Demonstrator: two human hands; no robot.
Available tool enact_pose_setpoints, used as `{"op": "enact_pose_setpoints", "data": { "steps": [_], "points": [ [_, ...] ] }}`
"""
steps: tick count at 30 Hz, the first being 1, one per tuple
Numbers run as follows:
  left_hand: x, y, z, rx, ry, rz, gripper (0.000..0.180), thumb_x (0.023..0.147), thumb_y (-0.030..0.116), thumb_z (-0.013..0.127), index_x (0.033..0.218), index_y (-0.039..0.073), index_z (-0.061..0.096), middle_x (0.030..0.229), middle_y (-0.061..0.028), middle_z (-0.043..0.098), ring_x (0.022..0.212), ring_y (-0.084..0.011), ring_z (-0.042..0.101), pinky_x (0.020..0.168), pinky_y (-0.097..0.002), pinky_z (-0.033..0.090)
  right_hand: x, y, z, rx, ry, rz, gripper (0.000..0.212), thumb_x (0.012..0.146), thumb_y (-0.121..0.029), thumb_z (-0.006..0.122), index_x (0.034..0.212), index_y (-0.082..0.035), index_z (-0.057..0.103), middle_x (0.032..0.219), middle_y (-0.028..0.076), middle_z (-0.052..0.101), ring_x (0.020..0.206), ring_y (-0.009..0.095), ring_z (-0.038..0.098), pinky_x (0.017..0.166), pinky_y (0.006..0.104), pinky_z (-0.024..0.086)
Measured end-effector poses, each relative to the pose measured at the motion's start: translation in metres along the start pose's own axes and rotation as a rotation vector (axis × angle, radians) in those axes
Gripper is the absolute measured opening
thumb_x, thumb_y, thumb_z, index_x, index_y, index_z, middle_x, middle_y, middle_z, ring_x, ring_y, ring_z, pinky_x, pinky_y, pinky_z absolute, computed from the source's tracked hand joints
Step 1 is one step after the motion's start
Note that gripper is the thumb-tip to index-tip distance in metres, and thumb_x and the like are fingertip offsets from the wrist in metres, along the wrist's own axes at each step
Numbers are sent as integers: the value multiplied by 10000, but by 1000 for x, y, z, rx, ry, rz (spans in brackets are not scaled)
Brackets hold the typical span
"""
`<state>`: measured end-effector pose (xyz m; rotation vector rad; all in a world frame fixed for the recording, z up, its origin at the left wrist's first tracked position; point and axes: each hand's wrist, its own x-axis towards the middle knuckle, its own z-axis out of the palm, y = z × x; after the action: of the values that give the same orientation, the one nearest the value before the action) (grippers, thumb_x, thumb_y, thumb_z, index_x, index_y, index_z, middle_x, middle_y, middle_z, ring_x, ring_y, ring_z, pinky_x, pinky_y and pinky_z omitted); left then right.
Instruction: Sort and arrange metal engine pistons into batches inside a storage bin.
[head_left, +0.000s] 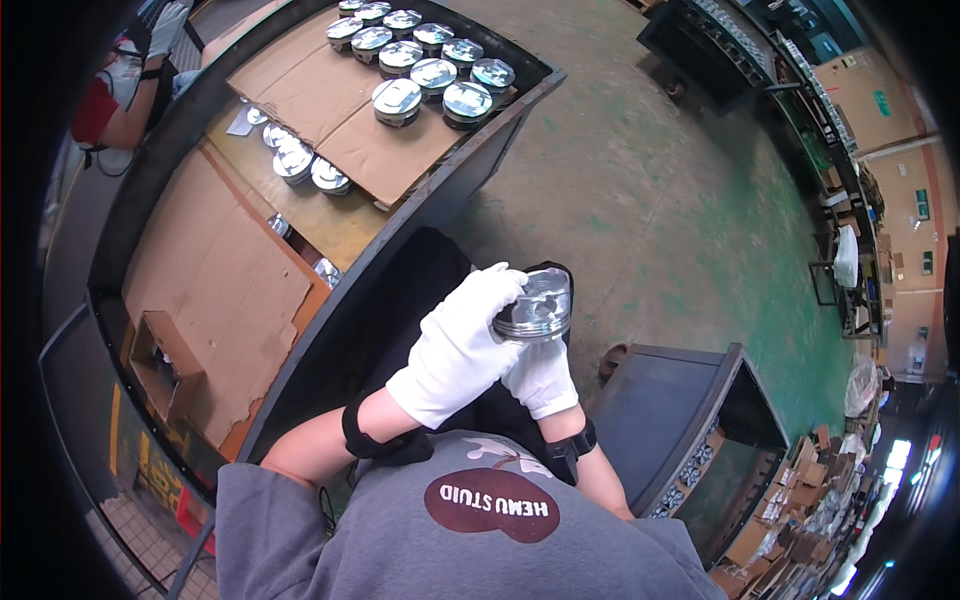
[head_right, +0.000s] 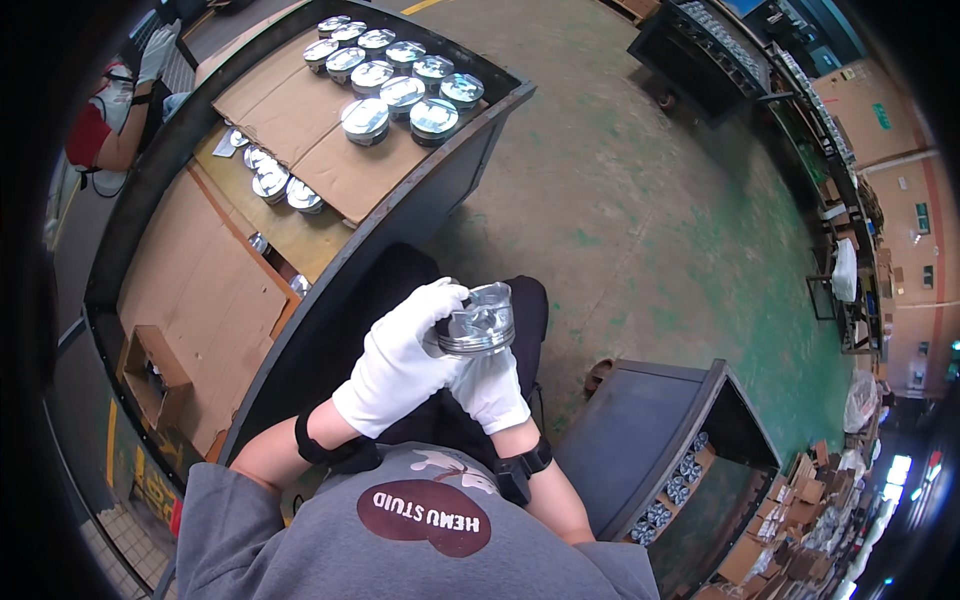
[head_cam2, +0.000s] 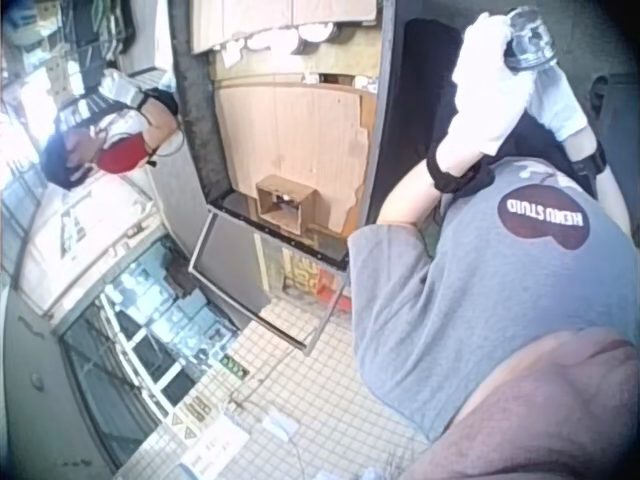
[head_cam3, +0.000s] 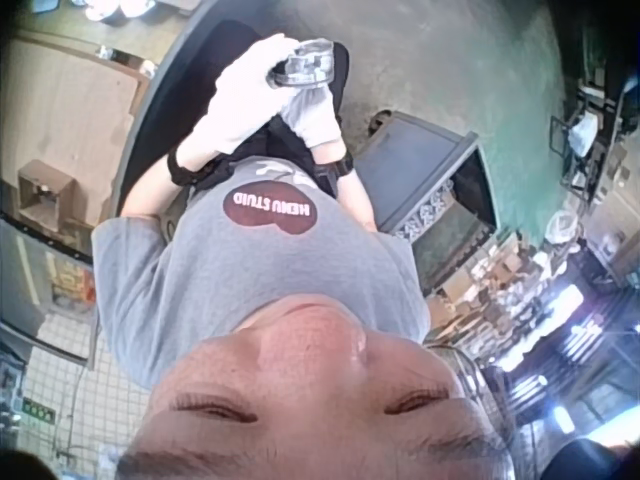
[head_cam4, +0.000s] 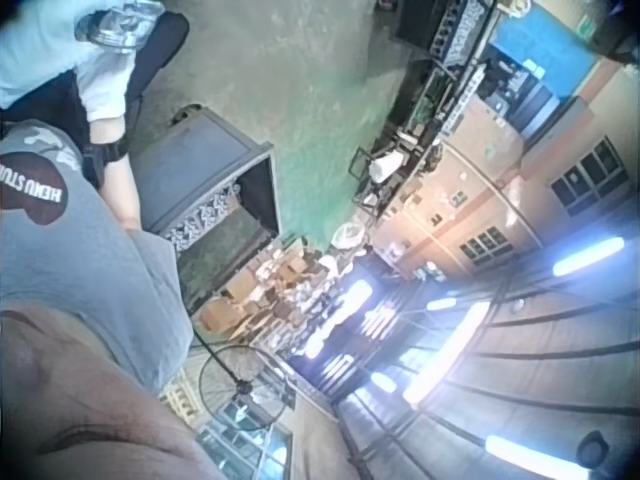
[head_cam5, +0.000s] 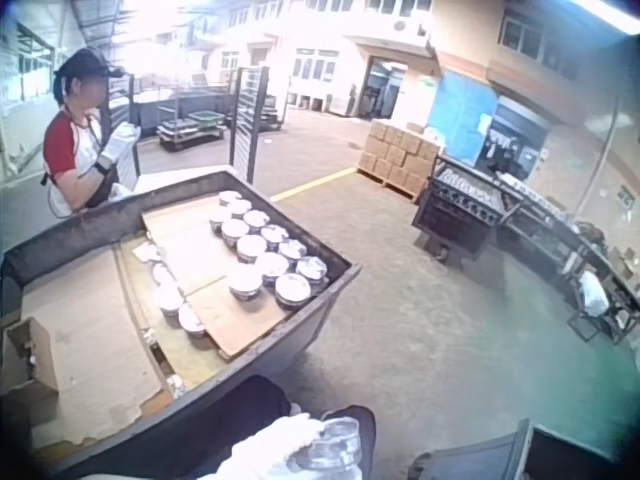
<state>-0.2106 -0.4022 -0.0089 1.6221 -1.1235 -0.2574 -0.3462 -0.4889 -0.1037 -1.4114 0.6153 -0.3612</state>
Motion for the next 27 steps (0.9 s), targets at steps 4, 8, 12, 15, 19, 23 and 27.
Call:
{"op": "enact_pose_setpoints", "data": {
  "steps": [4,8,12,15,19,23,27],
  "points": [
    [2,7,-1,14,16,-35,403,686,11,762,1071,65,656,1084,-129,695,1044,-344,670,911,-405,546,4,-15,0,740,-62,127,512,997,-386,510,1407,-83,465,1381,122,558,1250,288,553,1049,438,449],
    [-3,-10,1,26,43,44,512,634,-34,766,1121,14,613,1166,-182,659,1070,-344,663,917,-358,544,5,-35,-5,1360,-19,317,562,1004,-498,433,1366,-76,515,1337,162,588,1177,373,591,965,555,504],
    [-7,-18,2,10,41,-76,480,624,-32,767,1080,6,621,1200,-180,651,1094,-342,657,937,-367,539,9,-54,-7,1224,-102,258,562,1007,-506,442,1355,-72,519,1314,195,592,1107,379,630,915,532,546],
    [-7,-18,1,-13,40,-108,458,617,-30,769,1053,4,631,1217,-178,642,1097,-338,658,936,-371,538,11,-57,-7,1202,-64,300,573,997,-520,457,1355,-76,521,1306,199,597,1106,389,629,918,541,543],
    [-5,-13,-2,-15,20,-133,444,605,-28,772,1027,14,642,1234,-174,632,1104,-336,655,930,-372,539,9,-61,-1,1311,7,312,569,999,-508,447,1356,-71,519,1298,202,598,1103,398,626,906,548,544],
    [-2,-4,-3,21,22,-64,427,598,-36,767,1002,22,641,1234,-170,628,1115,-342,645,929,-374,541,8,-49,-3,1401,-95,300,543,1007,-467,409,1359,-69,520,1315,192,585,1124,398,610,904,563,533],
    [1,4,-4,47,1,38,400,598,-47,758,969,33,631,1215,-162,633,1125,-360,631,925,-393,541,5,-44,-6,737,-203,38,497,978,-382,485,1380,-90,493,1384,127,556,1254,276,545,1073,425,439]
  ]
}}
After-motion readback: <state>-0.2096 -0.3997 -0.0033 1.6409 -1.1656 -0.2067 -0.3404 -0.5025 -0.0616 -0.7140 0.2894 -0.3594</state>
